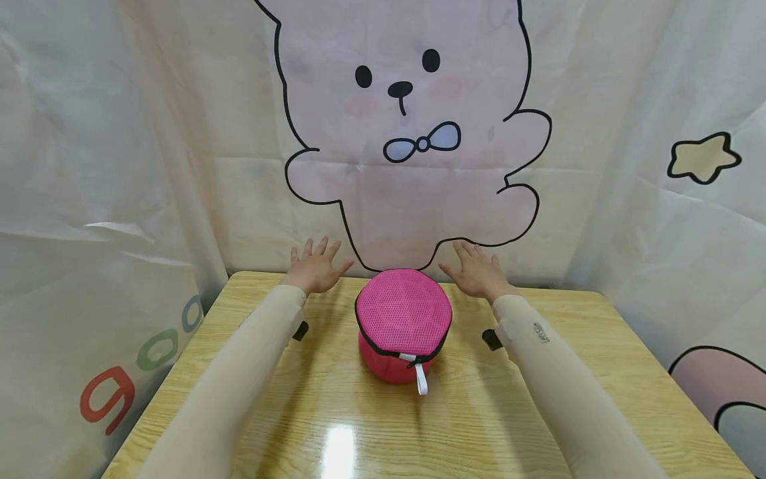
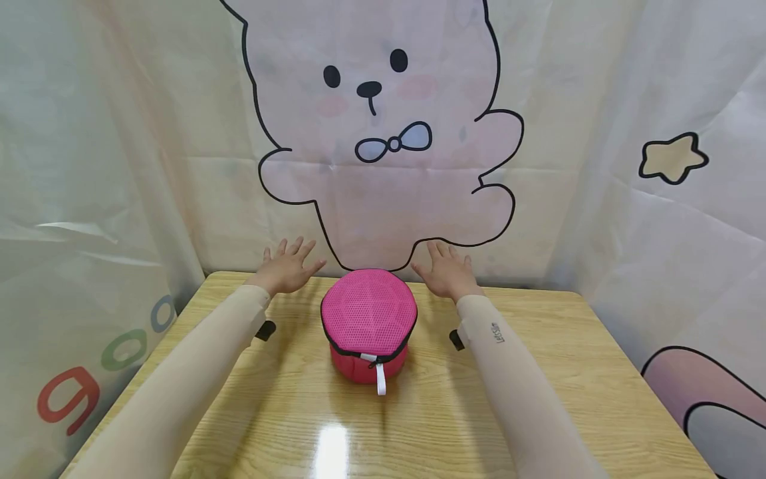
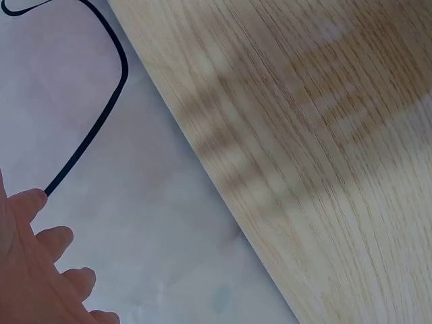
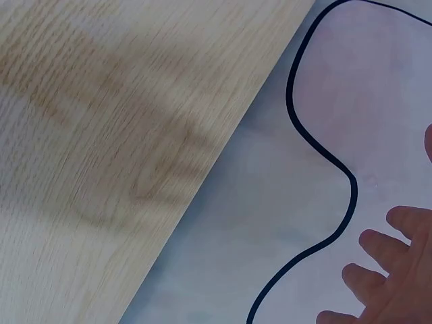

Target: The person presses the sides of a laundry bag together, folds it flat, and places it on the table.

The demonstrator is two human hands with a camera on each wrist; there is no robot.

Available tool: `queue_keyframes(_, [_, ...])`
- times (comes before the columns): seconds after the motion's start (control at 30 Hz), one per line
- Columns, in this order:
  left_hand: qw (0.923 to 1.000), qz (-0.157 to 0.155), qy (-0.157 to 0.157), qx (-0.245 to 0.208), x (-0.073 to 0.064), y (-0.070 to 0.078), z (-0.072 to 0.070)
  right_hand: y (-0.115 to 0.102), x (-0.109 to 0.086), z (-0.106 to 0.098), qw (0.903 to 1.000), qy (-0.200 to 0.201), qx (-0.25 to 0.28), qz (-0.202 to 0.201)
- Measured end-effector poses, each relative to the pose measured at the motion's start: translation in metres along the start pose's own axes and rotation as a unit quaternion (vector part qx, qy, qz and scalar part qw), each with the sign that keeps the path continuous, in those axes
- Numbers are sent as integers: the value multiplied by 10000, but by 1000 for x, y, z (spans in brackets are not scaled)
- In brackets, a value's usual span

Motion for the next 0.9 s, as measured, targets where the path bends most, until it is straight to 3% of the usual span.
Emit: queue_keyframes(0.9, [9981, 523, -32, 324, -12, 22, 1, -11, -14, 2, 9978, 94, -353, -556])
Point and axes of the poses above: each hand's wrist, its own x-axis towards the middle knuckle, its own z-axis out of the palm, y = z × x, the point moved 2 cm from there along x, towards the middle knuckle, and after that the axes turned 15 degrees about -y, right-handed, at the moved point
